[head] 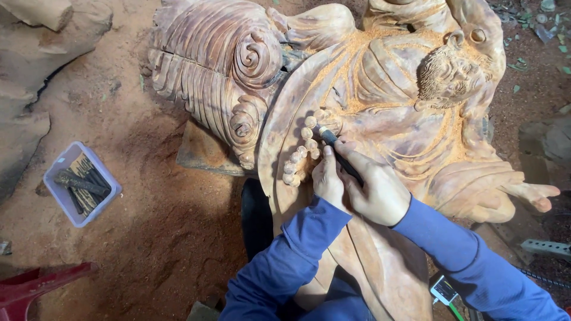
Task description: Using a handheld rotary tool to polish and refine the intricate details of a large wooden sculpture.
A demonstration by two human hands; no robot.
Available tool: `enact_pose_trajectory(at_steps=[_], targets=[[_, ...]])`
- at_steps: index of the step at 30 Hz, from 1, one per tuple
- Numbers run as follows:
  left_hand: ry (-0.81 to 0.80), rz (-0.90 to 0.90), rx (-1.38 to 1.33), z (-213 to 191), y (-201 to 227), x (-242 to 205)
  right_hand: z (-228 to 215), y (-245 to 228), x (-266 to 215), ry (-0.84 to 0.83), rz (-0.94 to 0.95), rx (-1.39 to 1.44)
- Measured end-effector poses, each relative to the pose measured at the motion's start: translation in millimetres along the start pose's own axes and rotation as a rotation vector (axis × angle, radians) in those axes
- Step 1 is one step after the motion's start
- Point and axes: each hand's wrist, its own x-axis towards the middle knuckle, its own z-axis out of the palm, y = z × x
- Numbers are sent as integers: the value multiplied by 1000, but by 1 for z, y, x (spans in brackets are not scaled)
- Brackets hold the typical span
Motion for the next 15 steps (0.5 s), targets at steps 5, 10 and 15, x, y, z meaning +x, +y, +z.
enact_pose_trajectory(at_steps=[5, 10, 15], targets=[[-24, -15, -107, -4, -5, 3, 3, 4, 2, 15, -59, 17], [-61, -4, -171, -4, -6, -1, 0, 13, 3, 15, -70, 31], [-80, 46, -147, 4, 4, -12, -7, 19, 0, 22, -77, 36]])
